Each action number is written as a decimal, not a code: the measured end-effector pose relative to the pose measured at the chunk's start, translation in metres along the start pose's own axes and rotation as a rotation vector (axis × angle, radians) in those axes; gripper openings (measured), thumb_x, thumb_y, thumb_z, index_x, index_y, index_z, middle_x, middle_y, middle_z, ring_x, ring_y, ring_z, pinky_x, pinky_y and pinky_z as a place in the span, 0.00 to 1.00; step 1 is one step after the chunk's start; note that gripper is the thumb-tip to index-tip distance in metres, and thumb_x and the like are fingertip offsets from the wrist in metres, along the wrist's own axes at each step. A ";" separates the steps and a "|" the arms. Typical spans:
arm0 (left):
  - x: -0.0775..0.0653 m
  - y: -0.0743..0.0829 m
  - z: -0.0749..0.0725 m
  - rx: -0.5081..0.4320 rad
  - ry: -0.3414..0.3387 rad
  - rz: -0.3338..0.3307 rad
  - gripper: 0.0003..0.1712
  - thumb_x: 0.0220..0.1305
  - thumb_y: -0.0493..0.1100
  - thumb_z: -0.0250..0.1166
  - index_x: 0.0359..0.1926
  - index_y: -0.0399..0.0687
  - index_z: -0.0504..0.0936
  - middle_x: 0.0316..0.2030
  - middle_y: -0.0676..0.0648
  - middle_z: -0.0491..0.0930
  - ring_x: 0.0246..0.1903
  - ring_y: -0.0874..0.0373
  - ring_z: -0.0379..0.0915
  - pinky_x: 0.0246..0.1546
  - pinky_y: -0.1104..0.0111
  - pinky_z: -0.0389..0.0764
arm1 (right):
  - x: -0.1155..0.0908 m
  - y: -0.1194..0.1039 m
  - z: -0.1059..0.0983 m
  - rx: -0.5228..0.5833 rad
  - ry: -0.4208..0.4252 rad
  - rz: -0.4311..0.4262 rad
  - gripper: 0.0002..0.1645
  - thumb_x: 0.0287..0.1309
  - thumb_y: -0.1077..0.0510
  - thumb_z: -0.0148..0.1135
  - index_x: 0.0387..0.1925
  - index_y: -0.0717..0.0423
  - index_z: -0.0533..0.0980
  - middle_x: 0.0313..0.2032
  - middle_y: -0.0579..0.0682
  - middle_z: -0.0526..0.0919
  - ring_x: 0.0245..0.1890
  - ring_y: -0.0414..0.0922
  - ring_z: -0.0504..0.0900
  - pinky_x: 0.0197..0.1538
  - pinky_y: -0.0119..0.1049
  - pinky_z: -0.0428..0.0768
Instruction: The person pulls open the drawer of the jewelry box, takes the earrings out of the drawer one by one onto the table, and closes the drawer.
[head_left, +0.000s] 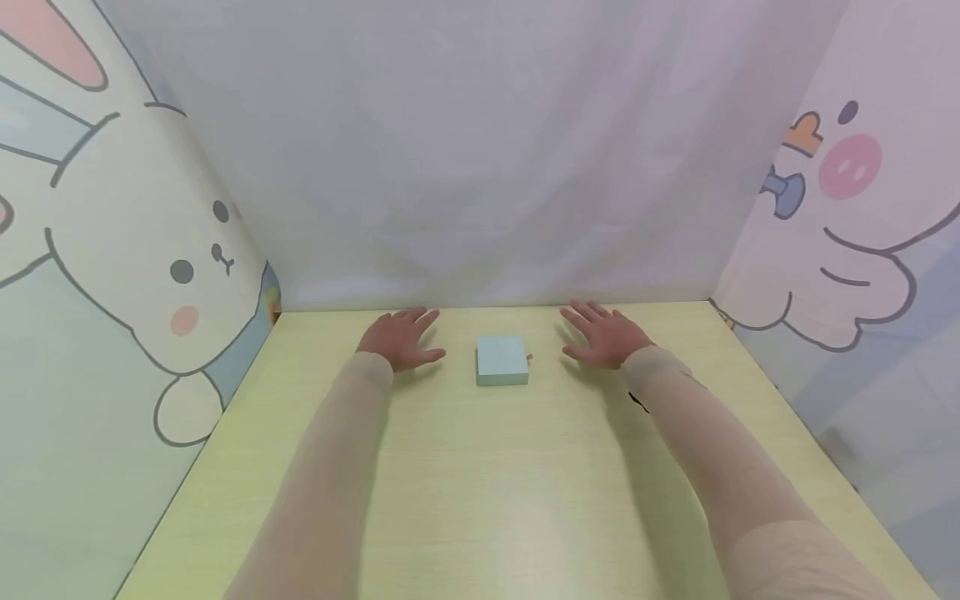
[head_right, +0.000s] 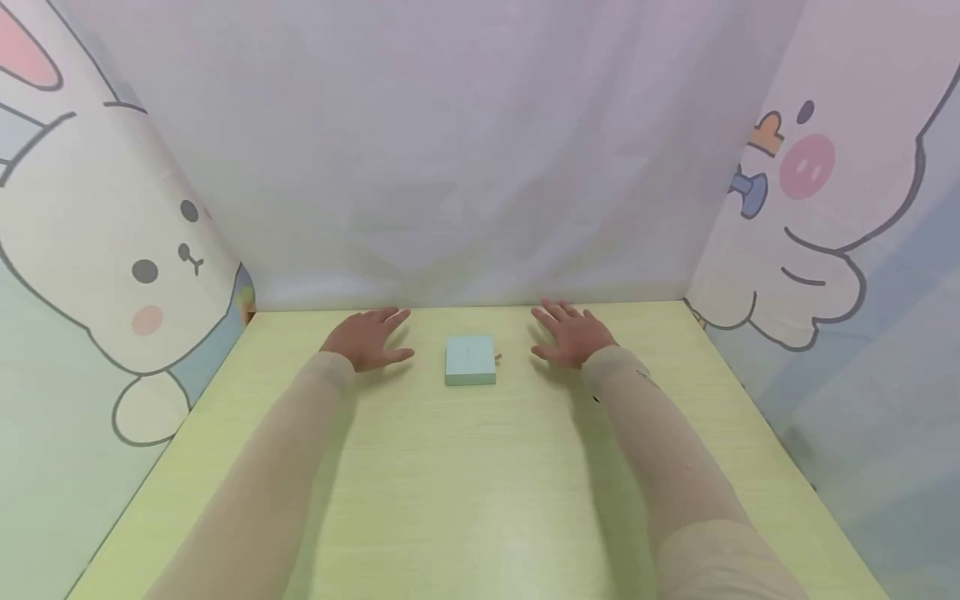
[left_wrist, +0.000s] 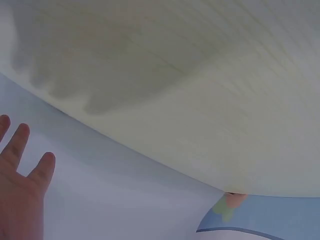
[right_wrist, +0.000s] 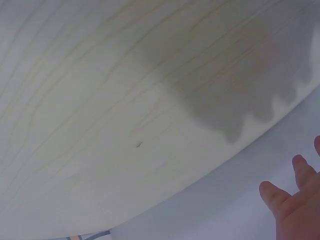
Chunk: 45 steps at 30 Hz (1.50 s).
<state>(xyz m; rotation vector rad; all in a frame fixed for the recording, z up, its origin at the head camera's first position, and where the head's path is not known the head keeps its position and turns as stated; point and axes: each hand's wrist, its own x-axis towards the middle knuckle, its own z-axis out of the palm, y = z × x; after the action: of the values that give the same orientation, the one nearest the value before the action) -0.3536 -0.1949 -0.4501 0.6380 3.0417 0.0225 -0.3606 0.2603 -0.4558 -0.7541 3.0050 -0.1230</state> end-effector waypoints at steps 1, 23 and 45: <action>0.001 0.001 0.000 0.003 0.001 0.007 0.56 0.81 0.77 0.60 0.96 0.55 0.61 0.93 0.39 0.67 0.91 0.36 0.67 0.92 0.37 0.69 | 0.001 0.000 0.001 0.004 -0.004 -0.003 0.55 0.85 0.30 0.59 0.97 0.51 0.57 0.96 0.62 0.57 0.94 0.72 0.60 0.90 0.81 0.65; 0.014 0.040 -0.005 0.009 -0.011 0.161 0.53 0.82 0.74 0.61 0.96 0.56 0.63 0.93 0.43 0.67 0.93 0.40 0.64 0.94 0.43 0.68 | 0.013 -0.009 0.006 0.010 -0.035 -0.057 0.52 0.83 0.29 0.60 0.93 0.52 0.65 0.89 0.65 0.71 0.88 0.72 0.72 0.83 0.74 0.80; 0.024 0.078 0.004 0.018 -0.011 0.345 0.53 0.79 0.73 0.65 0.95 0.58 0.65 0.91 0.46 0.71 0.91 0.44 0.67 0.89 0.46 0.77 | 0.012 -0.020 0.007 -0.015 -0.046 -0.056 0.48 0.84 0.32 0.61 0.91 0.51 0.68 0.87 0.63 0.75 0.87 0.71 0.75 0.87 0.73 0.76</action>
<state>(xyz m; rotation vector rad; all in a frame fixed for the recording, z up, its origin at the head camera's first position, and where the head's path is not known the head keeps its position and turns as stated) -0.3439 -0.1139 -0.4537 1.1500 2.8835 0.0010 -0.3612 0.2362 -0.4609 -0.8315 2.9455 -0.0837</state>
